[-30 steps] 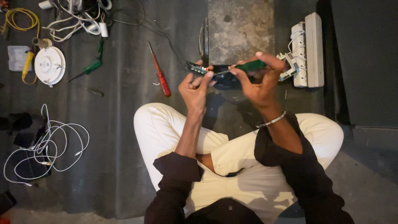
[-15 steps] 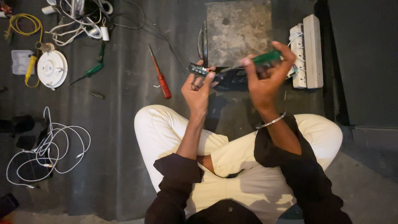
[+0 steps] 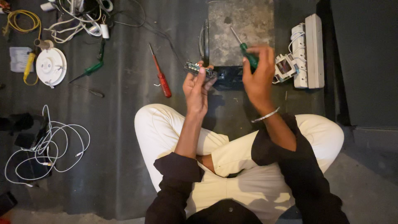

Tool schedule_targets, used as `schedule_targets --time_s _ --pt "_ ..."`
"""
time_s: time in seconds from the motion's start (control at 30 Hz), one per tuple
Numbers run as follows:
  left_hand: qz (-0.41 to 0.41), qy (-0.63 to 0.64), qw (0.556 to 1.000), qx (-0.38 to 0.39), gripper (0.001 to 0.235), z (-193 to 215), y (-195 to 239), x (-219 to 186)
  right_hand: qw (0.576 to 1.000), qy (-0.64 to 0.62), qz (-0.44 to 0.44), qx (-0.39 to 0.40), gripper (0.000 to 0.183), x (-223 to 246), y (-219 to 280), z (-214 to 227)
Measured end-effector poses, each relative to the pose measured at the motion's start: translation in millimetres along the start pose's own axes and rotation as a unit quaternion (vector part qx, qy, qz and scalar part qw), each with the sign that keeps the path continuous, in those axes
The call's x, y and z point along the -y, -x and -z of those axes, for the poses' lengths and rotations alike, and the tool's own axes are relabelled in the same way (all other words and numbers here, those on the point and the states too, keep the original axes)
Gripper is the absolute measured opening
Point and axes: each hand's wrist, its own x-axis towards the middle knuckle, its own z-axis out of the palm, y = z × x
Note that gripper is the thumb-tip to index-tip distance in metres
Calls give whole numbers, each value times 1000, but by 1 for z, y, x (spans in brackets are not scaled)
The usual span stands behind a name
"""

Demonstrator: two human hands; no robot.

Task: The person sits on the floor and disassembles a small electronic device, removes a circuit board, and then reassembles it using a screwdriver. The person handles the device casing and the circuit board throughout the process.

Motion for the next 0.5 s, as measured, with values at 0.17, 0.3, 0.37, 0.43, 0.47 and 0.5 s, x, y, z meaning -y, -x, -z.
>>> schedule_targets --time_s 0.17,0.3,0.37,0.43,0.47,0.5 --pt "1 4 1000 10 41 -3 1 -5 996 52 60 43 29 10 -3 0" --pt "-7 -6 1000 15 43 -4 1 -9 990 102 78 52 27 22 -6 4" --pt "-17 -21 1000 1 44 -1 -1 -11 979 142 146 23 28 29 -6 7" --pt "-20 -18 1000 -14 46 2 -4 -14 972 149 181 16 27 36 -2 6" --pt "-19 -7 1000 -23 46 4 -5 -16 974 136 181 24 24 38 2 4" --pt "-17 4 999 -32 46 6 -7 -17 975 123 181 32 22 40 6 2"
